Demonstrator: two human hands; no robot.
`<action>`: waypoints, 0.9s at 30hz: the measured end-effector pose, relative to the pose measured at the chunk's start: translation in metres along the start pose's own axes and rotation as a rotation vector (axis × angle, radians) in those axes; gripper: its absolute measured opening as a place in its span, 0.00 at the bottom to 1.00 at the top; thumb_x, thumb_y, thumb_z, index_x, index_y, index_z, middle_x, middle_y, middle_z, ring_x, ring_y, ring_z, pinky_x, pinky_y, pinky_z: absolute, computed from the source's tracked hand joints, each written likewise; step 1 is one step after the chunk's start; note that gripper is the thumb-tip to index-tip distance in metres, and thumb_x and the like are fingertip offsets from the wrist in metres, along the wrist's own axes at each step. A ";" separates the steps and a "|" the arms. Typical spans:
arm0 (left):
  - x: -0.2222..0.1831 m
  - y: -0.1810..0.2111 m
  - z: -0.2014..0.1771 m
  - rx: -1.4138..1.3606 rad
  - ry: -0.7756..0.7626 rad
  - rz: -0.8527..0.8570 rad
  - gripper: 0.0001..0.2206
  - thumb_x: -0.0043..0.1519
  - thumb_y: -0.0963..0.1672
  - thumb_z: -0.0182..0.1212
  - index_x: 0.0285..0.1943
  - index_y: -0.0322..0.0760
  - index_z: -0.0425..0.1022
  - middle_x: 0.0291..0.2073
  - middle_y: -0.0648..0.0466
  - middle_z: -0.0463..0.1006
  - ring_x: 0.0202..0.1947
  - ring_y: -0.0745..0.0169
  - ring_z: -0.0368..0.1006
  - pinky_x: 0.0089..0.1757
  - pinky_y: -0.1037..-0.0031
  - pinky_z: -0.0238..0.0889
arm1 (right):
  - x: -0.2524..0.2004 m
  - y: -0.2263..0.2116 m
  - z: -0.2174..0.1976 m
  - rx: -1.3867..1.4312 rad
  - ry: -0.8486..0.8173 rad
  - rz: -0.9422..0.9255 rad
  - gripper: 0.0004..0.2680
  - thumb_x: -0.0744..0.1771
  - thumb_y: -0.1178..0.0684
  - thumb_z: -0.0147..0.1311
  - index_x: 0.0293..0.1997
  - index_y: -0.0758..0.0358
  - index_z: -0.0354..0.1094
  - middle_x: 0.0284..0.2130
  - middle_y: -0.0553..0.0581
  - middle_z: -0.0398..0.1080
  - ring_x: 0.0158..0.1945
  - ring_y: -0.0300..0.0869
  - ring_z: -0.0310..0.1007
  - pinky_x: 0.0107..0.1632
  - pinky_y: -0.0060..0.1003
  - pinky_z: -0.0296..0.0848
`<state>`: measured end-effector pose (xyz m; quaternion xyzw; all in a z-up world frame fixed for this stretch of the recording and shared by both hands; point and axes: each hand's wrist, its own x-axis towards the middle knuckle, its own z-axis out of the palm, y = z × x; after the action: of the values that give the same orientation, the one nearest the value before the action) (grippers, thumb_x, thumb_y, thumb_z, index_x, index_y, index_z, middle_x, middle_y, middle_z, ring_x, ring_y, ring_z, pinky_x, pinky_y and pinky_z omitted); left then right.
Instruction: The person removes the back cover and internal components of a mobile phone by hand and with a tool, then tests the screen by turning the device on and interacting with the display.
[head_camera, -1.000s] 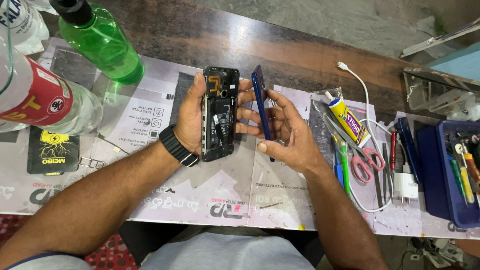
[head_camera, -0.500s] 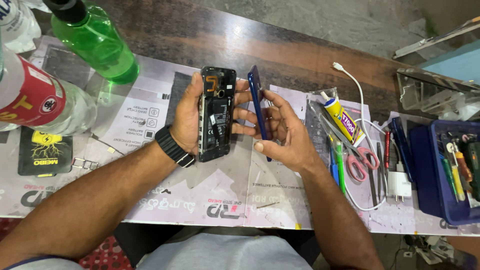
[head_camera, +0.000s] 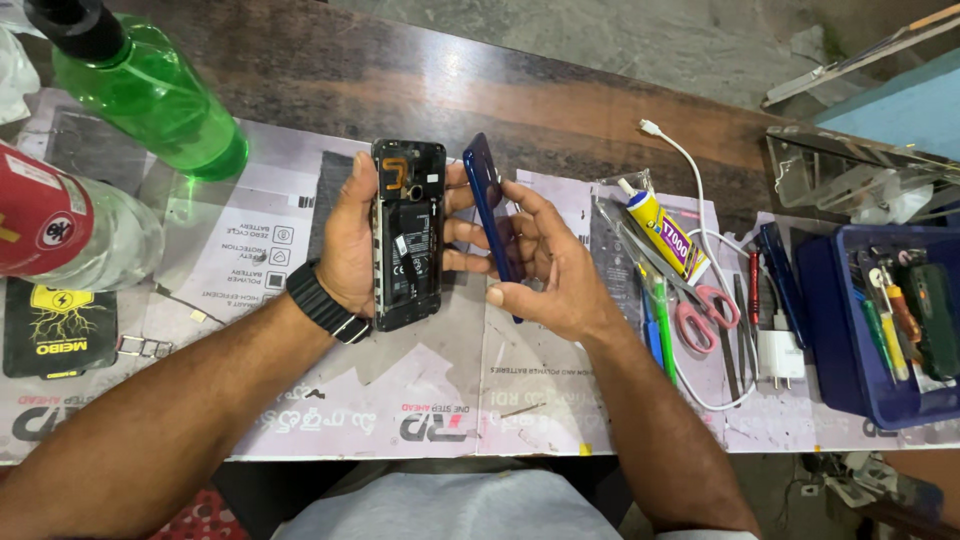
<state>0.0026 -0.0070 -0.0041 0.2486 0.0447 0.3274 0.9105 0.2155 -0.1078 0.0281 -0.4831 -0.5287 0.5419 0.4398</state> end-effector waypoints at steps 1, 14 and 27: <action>0.001 -0.001 -0.001 -0.012 -0.008 0.002 0.42 0.64 0.65 0.45 0.71 0.28 0.62 0.62 0.37 0.73 0.52 0.43 0.76 0.52 0.48 0.73 | 0.000 0.000 0.000 -0.015 0.004 -0.009 0.38 0.61 0.60 0.65 0.78 0.65 0.40 0.54 0.63 0.67 0.54 0.44 0.72 0.54 0.36 0.74; -0.001 0.001 0.005 -0.077 -0.028 0.013 0.39 0.67 0.64 0.46 0.71 0.29 0.65 0.62 0.37 0.73 0.56 0.37 0.76 0.55 0.43 0.70 | 0.002 -0.008 0.007 -0.706 0.257 -0.369 0.37 0.57 0.57 0.71 0.72 0.66 0.50 0.61 0.67 0.67 0.63 0.54 0.73 0.66 0.45 0.71; 0.000 -0.001 0.006 -0.009 0.048 -0.012 0.43 0.63 0.65 0.49 0.73 0.30 0.62 0.63 0.36 0.71 0.60 0.37 0.71 0.56 0.42 0.66 | -0.002 -0.015 0.004 -0.739 0.283 -0.360 0.37 0.57 0.55 0.72 0.72 0.63 0.50 0.58 0.67 0.67 0.62 0.56 0.70 0.66 0.45 0.70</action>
<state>0.0042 -0.0101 0.0007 0.2362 0.0665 0.3280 0.9122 0.2115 -0.1100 0.0427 -0.5774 -0.6977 0.1594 0.3930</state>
